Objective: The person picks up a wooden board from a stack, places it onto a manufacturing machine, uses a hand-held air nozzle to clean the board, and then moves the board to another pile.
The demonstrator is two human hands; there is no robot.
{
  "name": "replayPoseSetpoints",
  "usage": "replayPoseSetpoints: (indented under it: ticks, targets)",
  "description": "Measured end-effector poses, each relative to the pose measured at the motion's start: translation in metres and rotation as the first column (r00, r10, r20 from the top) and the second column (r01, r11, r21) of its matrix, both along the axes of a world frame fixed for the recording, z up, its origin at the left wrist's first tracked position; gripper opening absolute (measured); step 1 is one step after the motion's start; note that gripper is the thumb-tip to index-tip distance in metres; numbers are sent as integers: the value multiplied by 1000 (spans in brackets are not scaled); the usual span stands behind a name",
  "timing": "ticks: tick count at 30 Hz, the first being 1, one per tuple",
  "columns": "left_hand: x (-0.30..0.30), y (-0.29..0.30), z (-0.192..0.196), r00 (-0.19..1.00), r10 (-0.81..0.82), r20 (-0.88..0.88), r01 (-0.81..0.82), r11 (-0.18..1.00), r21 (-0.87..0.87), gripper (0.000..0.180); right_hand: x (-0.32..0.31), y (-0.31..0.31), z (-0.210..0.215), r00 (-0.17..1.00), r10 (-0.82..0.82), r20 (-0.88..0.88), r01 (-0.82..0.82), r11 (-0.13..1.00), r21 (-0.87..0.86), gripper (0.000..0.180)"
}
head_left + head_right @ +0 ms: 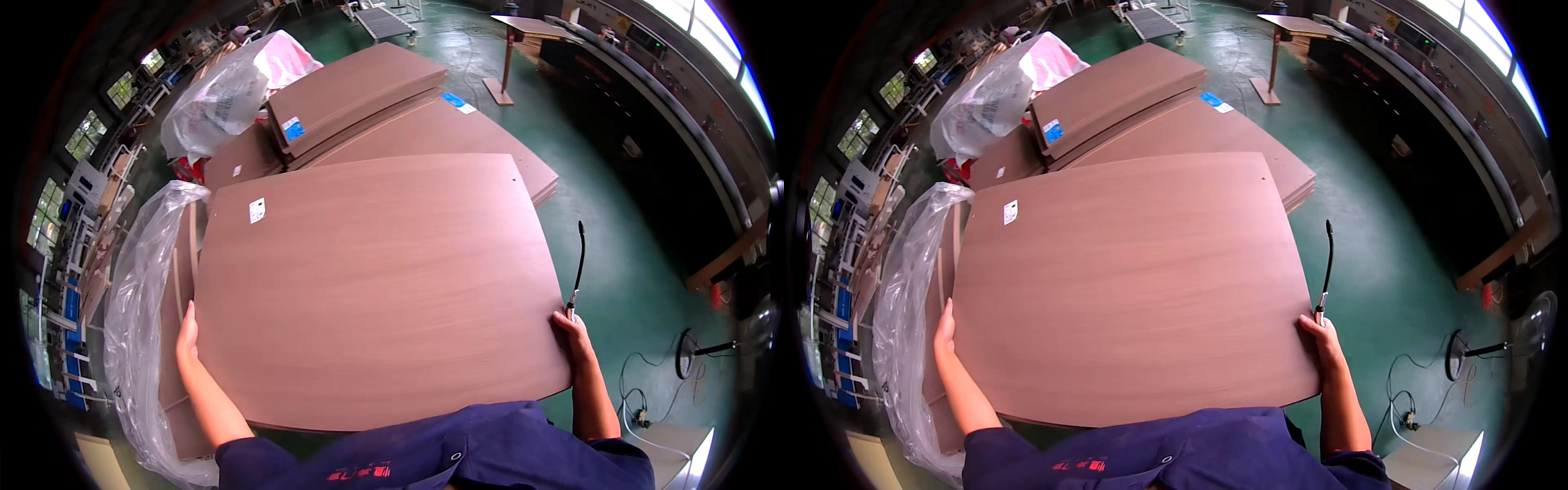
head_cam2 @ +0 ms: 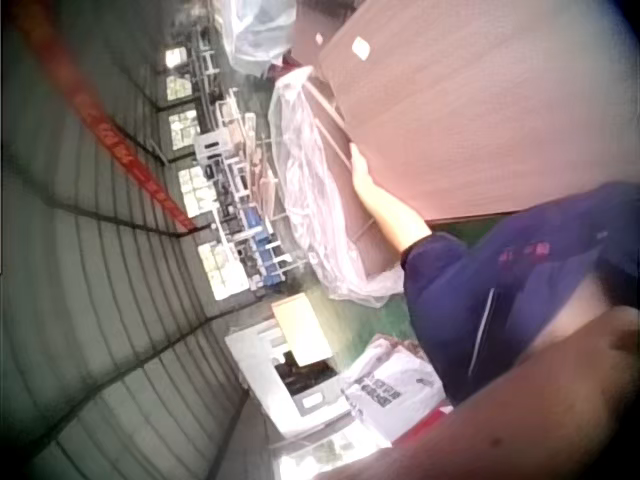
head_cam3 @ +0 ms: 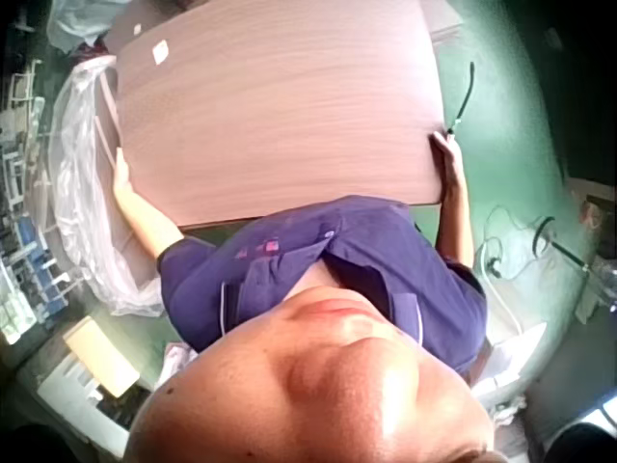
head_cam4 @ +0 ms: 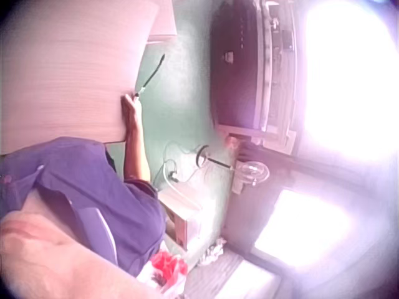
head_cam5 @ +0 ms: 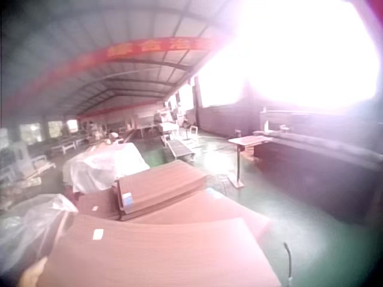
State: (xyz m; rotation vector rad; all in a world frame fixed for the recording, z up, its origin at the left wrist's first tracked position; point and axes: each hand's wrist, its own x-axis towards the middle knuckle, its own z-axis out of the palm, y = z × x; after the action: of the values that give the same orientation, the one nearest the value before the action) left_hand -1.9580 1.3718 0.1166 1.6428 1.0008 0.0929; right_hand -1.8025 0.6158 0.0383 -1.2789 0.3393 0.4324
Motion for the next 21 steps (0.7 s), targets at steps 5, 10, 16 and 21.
replayPoseSetpoints:
  ticks: [5, 10, 16, 21]
  targets:
    - [75, 4, -57, 993, -114, -7, 114, 991, -68, 68, -8, -47, -9, 995, -93, -23, 93, 996, -3, 29]
    - [145, -9, -89, 971, -176, -160, 177, 984, -6, 76, -5, -64, -14, 980, -194, -41, 190, 977, -98, 27]
    - [210, -27, -86, 953, -223, -204, 227, 974, -6, 71, 28, -45, -2, 966, -246, -76, 229, 956, -186, 26]
    - [254, -10, -95, 944, -207, -259, 240, 965, 105, 78, 53, -36, -7, 956, -277, -97, 247, 937, -249, 24]
